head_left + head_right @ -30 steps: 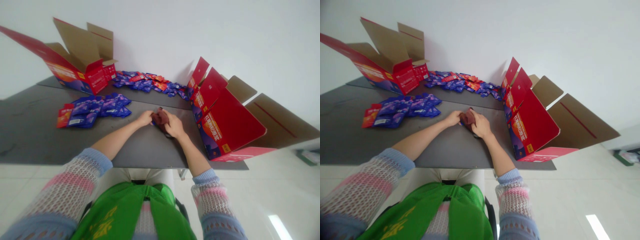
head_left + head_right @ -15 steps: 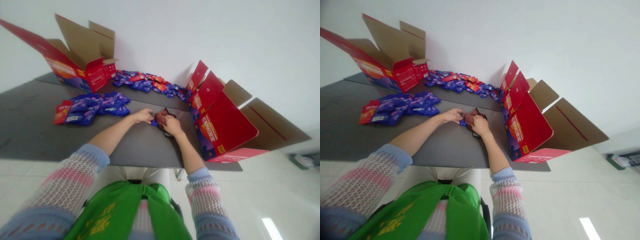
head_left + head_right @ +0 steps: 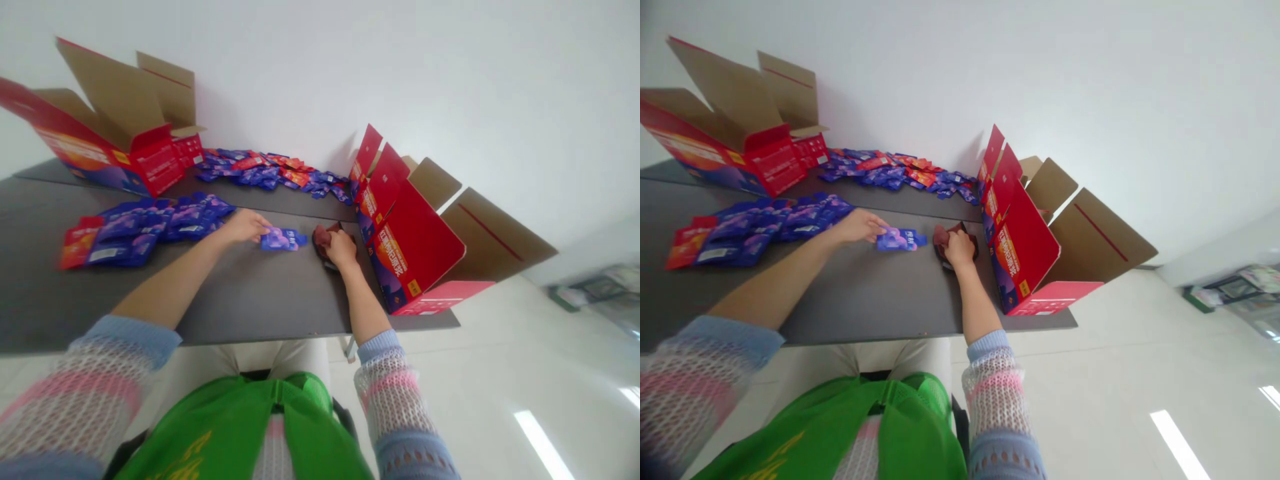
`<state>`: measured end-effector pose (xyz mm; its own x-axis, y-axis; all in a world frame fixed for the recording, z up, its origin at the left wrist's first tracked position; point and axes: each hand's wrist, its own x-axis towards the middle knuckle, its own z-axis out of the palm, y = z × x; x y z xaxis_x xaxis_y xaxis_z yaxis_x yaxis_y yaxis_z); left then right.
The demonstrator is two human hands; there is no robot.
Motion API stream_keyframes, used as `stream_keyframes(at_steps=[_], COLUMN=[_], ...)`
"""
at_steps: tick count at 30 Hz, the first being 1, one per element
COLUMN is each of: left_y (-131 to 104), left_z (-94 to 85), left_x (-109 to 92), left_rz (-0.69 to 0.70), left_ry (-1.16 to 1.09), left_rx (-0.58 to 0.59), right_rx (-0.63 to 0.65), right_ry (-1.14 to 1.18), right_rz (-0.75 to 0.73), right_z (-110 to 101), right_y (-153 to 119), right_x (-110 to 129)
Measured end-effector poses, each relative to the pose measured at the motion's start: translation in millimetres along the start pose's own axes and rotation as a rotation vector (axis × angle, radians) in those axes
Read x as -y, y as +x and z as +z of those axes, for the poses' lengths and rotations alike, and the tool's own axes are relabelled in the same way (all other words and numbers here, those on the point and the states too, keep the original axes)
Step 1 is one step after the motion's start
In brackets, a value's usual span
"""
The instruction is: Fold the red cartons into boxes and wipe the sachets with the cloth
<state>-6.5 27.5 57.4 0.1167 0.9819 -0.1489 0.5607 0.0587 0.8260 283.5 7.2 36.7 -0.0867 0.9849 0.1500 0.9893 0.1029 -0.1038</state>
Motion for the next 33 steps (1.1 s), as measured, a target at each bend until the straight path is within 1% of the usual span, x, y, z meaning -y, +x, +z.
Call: stream_keyframes(at_steps=[3,4,6,7,8,9,11,13,15,17,19,22,28,31,33], left_y=[-17.8,-24.8,-37.7,-42.5,-45.8,-47.3,-45.6,-39.6,-32.3,-26.1,-22.2,-20.2,-22.7,-25.3,-28.0], left_z=[-25.2,-32.8,-46.3,-52.1,-57.3,-61.6,-67.3,-68.3,-65.1,-59.3,-52.8,-44.7,-38.8,-37.8,-35.1], left_x=[-6.2,-6.4,-3.0,0.5,4.9,10.0,20.6,29.2,34.1,35.1,33.8,31.1,30.6,29.3,26.5], left_rz=[0.103,0.081,-0.022,-0.068,-0.092,-0.098,-0.117,-0.193,-0.281,-0.341,-0.407,-0.48,-0.409,-0.403,-0.363], left_ry=[0.436,0.552,0.669,0.684,0.687,0.691,0.703,0.718,0.743,0.777,0.796,0.797,0.774,0.755,0.749], left_rx=[-0.344,-0.488,-0.795,-0.92,-1.01,-1.061,-1.074,-1.017,-0.929,-0.831,-0.767,-0.733,-0.688,-0.697,-0.725], right_rx=[-0.016,-0.02,-0.025,-0.029,-0.033,-0.036,-0.036,-0.03,-0.027,-0.026,-0.023,-0.012,0.004,0.016,0.022], right_ry=[-0.003,-0.007,-0.013,-0.016,-0.017,-0.018,-0.018,-0.017,-0.014,-0.009,-0.002,0.003,0.01,0.015,0.02], right_rz=[0.022,0.021,0.019,0.018,0.018,0.016,0.013,0.012,0.018,0.026,0.032,0.037,0.031,0.033,0.036], right_z=[2.2,3.1,4.8,5.5,6.2,6.7,7.1,6.5,4.9,2.9,1.4,1.3,2.9,2.0,1.7], right_y=[0.4,0.9,2.4,3.2,3.8,4.4,5.0,4.7,3.9,2.8,1.8,1.3,1.5,1.1,1.0], right_x=[-3.5,-2.9,-1.0,-0.1,0.5,0.8,0.7,0.6,1.1,2.3,3.7,4.7,4.4,4.9,5.2])
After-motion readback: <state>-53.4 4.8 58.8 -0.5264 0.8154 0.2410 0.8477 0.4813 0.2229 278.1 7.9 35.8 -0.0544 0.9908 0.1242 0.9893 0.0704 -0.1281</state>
